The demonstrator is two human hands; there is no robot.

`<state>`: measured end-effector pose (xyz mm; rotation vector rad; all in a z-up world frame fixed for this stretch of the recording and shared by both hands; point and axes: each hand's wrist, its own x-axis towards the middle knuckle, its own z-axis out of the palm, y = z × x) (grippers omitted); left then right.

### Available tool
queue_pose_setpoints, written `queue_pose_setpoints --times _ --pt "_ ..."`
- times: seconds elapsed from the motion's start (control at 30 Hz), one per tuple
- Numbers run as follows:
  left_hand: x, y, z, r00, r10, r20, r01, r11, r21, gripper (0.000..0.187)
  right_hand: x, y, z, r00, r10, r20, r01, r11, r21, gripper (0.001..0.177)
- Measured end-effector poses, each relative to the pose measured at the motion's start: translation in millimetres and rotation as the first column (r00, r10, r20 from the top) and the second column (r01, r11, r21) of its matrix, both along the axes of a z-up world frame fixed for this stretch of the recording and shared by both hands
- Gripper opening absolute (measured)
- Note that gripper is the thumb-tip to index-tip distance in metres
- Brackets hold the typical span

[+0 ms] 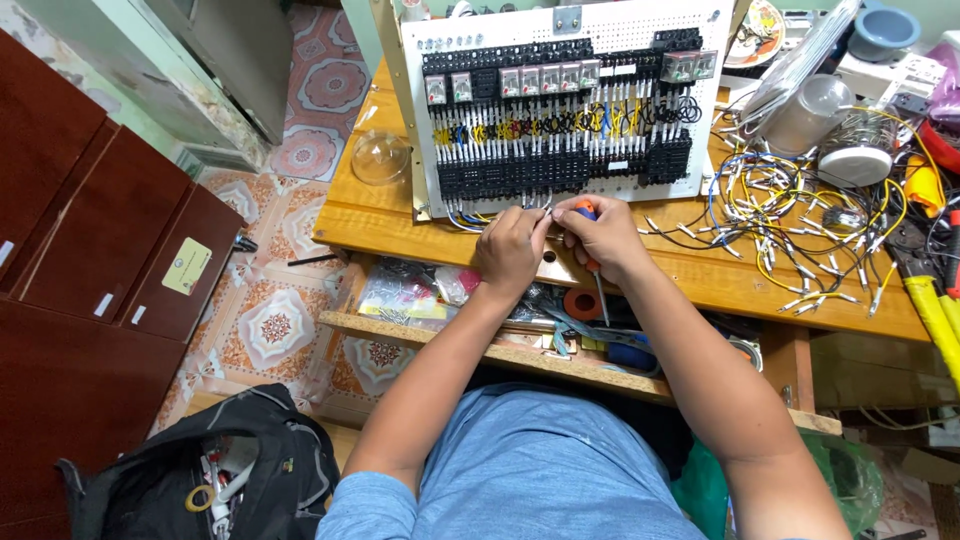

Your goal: Wiring an electrical control panel by connecting and securing wires to terminal blocks using a screwdriver.

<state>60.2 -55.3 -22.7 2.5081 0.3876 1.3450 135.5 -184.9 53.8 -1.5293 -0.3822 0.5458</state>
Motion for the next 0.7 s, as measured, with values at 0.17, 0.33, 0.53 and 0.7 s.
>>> queue_pose_setpoints --times 0.17,0.33,0.53,0.7 --pt "-2.5 0.4 6.2 0.999 -0.050 0.021 0.053 0.989 -0.140 0.013 -1.7 5.9 -1.9 0.999 -0.039 0.023 0.039 0.999 -0.003 0.019" --pt "-3.0 0.6 23.2 0.995 -0.061 0.077 0.081 0.954 -0.289 0.016 -1.5 5.9 0.6 0.999 -0.039 0.015 0.040 0.999 -0.018 0.019" --pt "-6.0 -7.5 32.6 0.997 -0.019 0.073 0.047 0.911 -0.409 0.016 4.4 -0.2 0.6 1.000 0.012 -0.019 -0.013 0.998 -0.056 0.023" --pt "-9.8 -10.2 35.3 0.998 0.049 0.029 -0.033 0.909 -0.417 0.019 -8.7 -13.3 38.5 0.988 0.154 0.014 -0.152 0.984 -0.092 0.023"
